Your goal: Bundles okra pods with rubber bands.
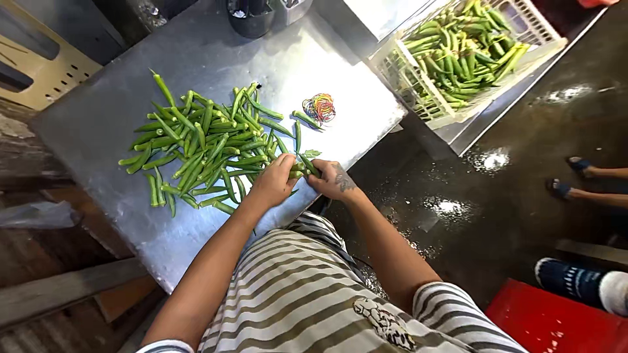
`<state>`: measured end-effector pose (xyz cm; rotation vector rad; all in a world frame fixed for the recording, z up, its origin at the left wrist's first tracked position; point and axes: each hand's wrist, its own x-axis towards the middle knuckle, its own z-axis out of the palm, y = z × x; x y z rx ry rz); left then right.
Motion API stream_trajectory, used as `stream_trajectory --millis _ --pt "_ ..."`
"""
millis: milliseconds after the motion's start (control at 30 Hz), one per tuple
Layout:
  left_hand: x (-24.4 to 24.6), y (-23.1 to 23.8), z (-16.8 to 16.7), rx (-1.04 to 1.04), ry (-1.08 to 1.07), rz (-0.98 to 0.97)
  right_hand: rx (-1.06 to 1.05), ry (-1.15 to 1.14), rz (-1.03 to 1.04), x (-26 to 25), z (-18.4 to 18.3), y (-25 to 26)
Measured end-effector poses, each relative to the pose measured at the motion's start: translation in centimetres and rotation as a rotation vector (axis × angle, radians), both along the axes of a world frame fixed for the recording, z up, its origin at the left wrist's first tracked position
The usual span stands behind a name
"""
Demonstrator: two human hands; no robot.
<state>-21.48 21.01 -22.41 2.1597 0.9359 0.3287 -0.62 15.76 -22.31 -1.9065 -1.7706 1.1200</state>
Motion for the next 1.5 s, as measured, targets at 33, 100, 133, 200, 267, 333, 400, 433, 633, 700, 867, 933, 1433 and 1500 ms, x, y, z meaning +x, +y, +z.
stream_trajectory --millis 33,100,133,200,267,333,400,433,633,700,867,933,1433,1500 --pt "0.5 0.1 -0.6 0.01 0.02 -0.006 -0.03 -0.007 -0.023 0.0 -0.5 0.0" --pt "0.7 0.3 -0.8 0.011 -0.022 0.028 -0.046 0.028 -0.125 0.7 -1.0 -0.1" --pt "0.5 0.2 -0.5 0.016 -0.091 0.067 -0.045 0.044 -0.189 1.0 -0.8 -0.3" --pt "-0.4 -0.4 0.2 0.077 -0.236 0.162 -0.014 0.002 -0.241 1.2 0.5 -0.9" --pt "-0.9 -0.3 1.4 0.167 -0.315 0.185 0.083 -0.098 -0.138 1.0 2.6 -0.8" --pt "-0.9 -0.3 2.9 0.144 -0.275 0.127 0.169 -0.118 0.065 0.2 4.8 -0.2" --pt "-0.5 -0.6 3.7 -0.063 -0.232 0.11 0.266 -0.013 0.195 -0.8 6.2 0.9" --pt "-0.3 -0.7 3.6 -0.227 -0.29 0.141 0.326 0.048 0.187 -1.2 6.5 1.6" --pt "-2.1 -1.0 2.5 -0.89 -0.818 0.591 0.16 -0.024 -0.104 -1.6 2.1 2.5" --pt "-2.6 -1.0 2.4 -0.918 -0.786 0.648 0.05 -0.016 -0.046 -1.9 -0.5 1.7" --pt "-2.9 -1.4 1.4 -0.787 -0.6 0.585 0.209 0.114 0.066 -2.3 4.2 2.4" --pt "-2.1 -1.4 1.5 -0.71 -0.493 0.466 0.291 0.139 0.17 -2.6 6.5 3.5" --pt "-1.2 -1.5 3.8 -0.678 -0.366 0.197 0.456 0.246 0.474 -4.7 8.8 5.1" --pt "-1.5 -1.6 3.6 -0.67 -0.344 0.244 0.327 0.354 0.489 -4.5 6.1 5.6"
